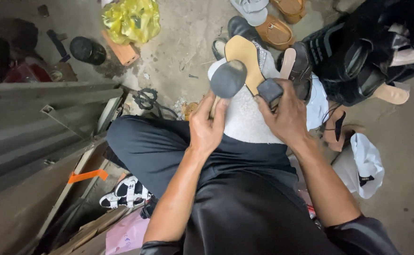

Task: The person sits on the floor and uses a rubber mallet to tap the sole and heel of a black high-heeled shoe placed on a white cloth. The person repeatedly strikes the shoe's sole and heel area, then flips the shoe to continue tapping different sections.

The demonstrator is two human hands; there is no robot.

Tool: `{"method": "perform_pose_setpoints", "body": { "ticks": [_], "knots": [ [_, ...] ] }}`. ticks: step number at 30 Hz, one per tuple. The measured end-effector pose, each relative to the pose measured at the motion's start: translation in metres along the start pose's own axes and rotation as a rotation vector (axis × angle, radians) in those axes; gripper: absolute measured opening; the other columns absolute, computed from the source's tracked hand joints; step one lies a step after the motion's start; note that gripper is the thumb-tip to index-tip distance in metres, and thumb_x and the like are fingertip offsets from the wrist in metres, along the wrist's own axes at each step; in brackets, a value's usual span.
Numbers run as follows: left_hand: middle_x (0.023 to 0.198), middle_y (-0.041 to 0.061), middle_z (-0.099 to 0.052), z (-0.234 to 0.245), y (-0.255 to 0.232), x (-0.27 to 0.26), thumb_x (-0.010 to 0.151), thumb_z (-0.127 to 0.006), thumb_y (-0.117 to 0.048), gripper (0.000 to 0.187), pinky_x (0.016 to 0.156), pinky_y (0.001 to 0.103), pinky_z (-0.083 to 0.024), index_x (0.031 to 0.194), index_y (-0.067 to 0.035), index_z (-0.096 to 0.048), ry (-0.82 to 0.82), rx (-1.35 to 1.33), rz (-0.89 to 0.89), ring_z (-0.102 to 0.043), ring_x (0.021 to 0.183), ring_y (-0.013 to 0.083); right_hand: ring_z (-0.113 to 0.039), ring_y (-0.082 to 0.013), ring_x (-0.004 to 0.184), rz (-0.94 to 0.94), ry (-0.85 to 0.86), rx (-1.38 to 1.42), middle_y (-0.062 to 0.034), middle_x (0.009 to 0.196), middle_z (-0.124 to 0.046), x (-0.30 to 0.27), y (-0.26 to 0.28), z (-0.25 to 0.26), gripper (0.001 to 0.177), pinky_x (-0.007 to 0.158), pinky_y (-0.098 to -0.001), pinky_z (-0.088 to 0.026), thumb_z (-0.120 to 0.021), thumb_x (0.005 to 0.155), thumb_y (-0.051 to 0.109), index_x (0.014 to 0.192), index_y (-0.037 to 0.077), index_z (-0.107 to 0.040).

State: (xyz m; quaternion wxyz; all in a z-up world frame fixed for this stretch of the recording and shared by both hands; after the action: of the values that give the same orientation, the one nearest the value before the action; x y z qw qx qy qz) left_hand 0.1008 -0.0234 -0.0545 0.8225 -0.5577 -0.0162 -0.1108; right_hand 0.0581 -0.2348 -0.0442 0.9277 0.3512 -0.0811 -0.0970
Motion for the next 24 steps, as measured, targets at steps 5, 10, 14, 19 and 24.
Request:
{"method": "perform_pose_setpoints", "body": {
  "ticks": [5,10,14,19,24],
  "knots": [
    [0.121,0.025,-0.071,-0.009,-0.007,0.008,0.099,-0.073,-0.014,0.036,0.089,0.047,-0.06,0.131,0.002,-0.068,0.034,0.004,-0.078,-0.069,0.112,0.0392,-0.071,-0.0463,0.088,0.044,-0.052,-0.047,-0.0194,0.1,-0.064,0.01,0.019,0.0,0.042,0.069,-0.0523,-0.057,-0.08,0.094,0.017,0.12,-0.002,-0.053],
    [0.11,0.011,-0.077,-0.003,0.062,-0.034,0.098,-0.073,-0.018,0.027,0.083,0.041,-0.06,0.122,-0.007,-0.075,-0.114,0.012,-0.119,-0.074,0.102,0.0304,-0.07,-0.0406,0.08,0.035,-0.046,-0.051,-0.0125,0.101,-0.058,0.009,-0.003,-0.012,0.041,0.064,-0.0477,-0.056,-0.076,0.1,0.027,0.12,0.003,-0.049],
    [0.122,0.027,-0.071,-0.004,-0.004,-0.001,0.102,-0.069,-0.014,0.037,0.09,0.048,-0.059,0.135,0.003,-0.065,0.04,-0.026,-0.074,-0.066,0.116,0.0416,-0.068,-0.0472,0.079,0.042,-0.013,-0.063,-0.0139,0.102,-0.057,0.015,0.007,-0.013,0.04,0.059,-0.0532,-0.055,-0.076,0.099,0.023,0.12,0.002,-0.049],
    [0.126,0.023,-0.07,-0.004,-0.003,0.003,0.1,-0.071,-0.019,0.038,0.092,0.043,-0.059,0.133,0.001,-0.067,0.056,0.005,-0.03,-0.068,0.117,0.0353,-0.065,-0.0553,0.095,0.001,0.169,0.027,-0.0201,0.12,-0.053,0.016,0.008,-0.012,0.067,0.073,-0.0661,-0.054,-0.076,0.089,0.024,0.143,0.004,-0.041],
    [0.123,0.019,-0.072,-0.021,0.028,-0.027,0.101,-0.068,-0.019,0.035,0.09,0.044,-0.059,0.132,-0.002,-0.069,-0.014,-0.065,-0.014,-0.068,0.115,0.036,-0.059,-0.0587,0.103,-0.052,0.082,0.177,-0.0223,0.12,-0.053,0.011,0.003,-0.01,0.054,0.079,-0.0659,-0.052,-0.071,0.098,0.025,0.14,0.001,-0.046]
  ]
}}
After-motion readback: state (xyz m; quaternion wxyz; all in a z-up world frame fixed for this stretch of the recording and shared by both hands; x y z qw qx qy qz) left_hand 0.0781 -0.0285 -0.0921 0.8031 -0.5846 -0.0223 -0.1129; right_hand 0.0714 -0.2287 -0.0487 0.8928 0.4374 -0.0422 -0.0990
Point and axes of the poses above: each hand's wrist, its own x-axis towards the middle knuckle, its own z-axis out of the back of the hand, y = z × x, the point moved 9 cm from there along x, towards the middle knuckle
